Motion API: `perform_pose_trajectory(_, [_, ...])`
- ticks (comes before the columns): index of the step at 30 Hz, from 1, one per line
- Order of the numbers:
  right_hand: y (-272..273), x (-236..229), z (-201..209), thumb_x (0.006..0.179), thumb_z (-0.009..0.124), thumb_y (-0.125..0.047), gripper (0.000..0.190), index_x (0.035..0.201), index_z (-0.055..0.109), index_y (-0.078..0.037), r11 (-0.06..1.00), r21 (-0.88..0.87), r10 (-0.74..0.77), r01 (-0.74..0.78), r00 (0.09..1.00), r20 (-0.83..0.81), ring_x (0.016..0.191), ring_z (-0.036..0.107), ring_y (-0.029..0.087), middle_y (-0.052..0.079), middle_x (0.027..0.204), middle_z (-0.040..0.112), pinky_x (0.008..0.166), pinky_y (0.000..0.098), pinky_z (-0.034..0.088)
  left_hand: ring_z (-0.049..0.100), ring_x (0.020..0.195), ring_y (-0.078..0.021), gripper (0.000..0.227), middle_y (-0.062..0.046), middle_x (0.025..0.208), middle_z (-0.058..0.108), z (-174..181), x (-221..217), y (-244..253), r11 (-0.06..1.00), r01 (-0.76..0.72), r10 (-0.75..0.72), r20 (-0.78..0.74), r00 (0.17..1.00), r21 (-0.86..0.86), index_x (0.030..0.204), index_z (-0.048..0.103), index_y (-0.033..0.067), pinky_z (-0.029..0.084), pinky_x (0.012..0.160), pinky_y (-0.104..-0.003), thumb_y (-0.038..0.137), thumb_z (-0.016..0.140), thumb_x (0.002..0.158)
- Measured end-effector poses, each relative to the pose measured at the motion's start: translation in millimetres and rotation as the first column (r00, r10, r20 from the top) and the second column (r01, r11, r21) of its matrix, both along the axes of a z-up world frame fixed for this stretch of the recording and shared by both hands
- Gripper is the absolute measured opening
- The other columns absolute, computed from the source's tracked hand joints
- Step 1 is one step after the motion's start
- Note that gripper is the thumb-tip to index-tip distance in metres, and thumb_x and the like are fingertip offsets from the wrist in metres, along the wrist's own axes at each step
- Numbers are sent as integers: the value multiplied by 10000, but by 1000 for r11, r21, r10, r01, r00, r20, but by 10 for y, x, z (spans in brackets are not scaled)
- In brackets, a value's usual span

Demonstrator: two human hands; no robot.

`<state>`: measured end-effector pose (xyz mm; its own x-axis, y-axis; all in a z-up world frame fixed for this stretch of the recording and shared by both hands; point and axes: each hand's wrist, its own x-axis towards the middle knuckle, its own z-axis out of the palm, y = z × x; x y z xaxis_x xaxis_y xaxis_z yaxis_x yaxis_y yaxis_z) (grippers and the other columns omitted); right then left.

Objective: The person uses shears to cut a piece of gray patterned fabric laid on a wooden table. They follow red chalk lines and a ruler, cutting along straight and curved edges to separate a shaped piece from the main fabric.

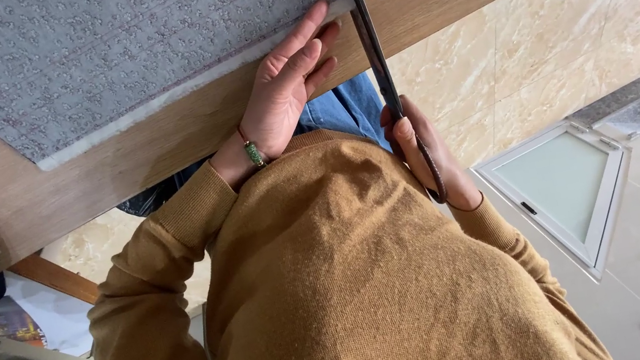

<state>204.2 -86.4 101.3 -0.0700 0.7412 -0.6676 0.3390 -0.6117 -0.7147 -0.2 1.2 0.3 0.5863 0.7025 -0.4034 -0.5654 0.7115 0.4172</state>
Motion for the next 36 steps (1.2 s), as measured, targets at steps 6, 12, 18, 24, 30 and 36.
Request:
perform_pose_trajectory(6, [-5, -27, 18, 919, 318, -809, 716, 1016, 518, -128, 999, -25, -25, 26, 999, 36, 610, 370, 55, -47, 769, 454, 552, 231, 324, 401, 1563, -227, 539, -39, 1697, 329, 20, -6, 11, 1000, 10, -10, -2, 1000, 6, 1564, 445, 149, 459, 1230, -336, 264, 651, 1079])
perform_pose_trajectory(12, [45, -65, 48, 908, 352, -810, 700, 964, 497, -127, 997, -41, -59, 60, 998, 24, 576, 336, 47, -55, 713, 428, 516, 229, 287, 414, 1554, -218, 534, -39, 1696, 330, 25, -16, 18, 1000, 17, -17, -13, 1000, 9, 1558, 457, 161, 454, 1231, -336, 277, 662, 1078])
perform_pose_trajectory(18, [8, 80, 51, 914, 372, -795, 666, 927, 456, -134, 995, -84, -63, 57, 995, -73, 562, 295, 32, -68, 696, 364, 480, 210, 253, 446, 1528, -169, 521, 3, 1671, 387, 85, -10, 54, 1000, 18, -18, -39, 999, 14, 1540, 493, 191, 437, 1214, -320, 325, 668, 1067])
perform_pose_trajectory(24, [242, 773, 145, 1004, 396, -695, 699, 1240, 509, -46, 984, -140, 57, -113, 934, -354, 672, 322, 49, -15, 823, 393, 565, 193, 312, 547, 1405, -106, 418, 11, 1554, 541, 92, 83, 23, 1000, -14, 11, -126, 992, -20, 1415, 607, 179, 538, 1053, -233, 299, 659, 1018])
perform_pose_trajectory(30, [1171, 1596, 206, 984, 386, -682, 798, 1284, 520, 46, 800, -167, 506, -576, 798, -329, 663, 411, 103, 36, 786, 472, 654, 271, 427, 756, 1073, -214, 414, -102, 1198, 734, 329, 299, -48, 966, -86, 9, -304, 953, -242, 1190, 695, 107, 631, 862, -306, 418, 734, 920])
perform_pose_trajectory(36, [2353, 1429, 388, 957, 358, -697, 687, 1027, 593, -56, 422, -154, 862, -893, 448, -235, 555, 450, 125, 14, 619, 494, 542, 289, 405, 784, 954, -210, 472, -180, 1203, 749, 321, 792, -89, 936, -318, 233, -409, 882, -154, 1267, 659, 16, 622, 796, -247, 408, 655, 1003])
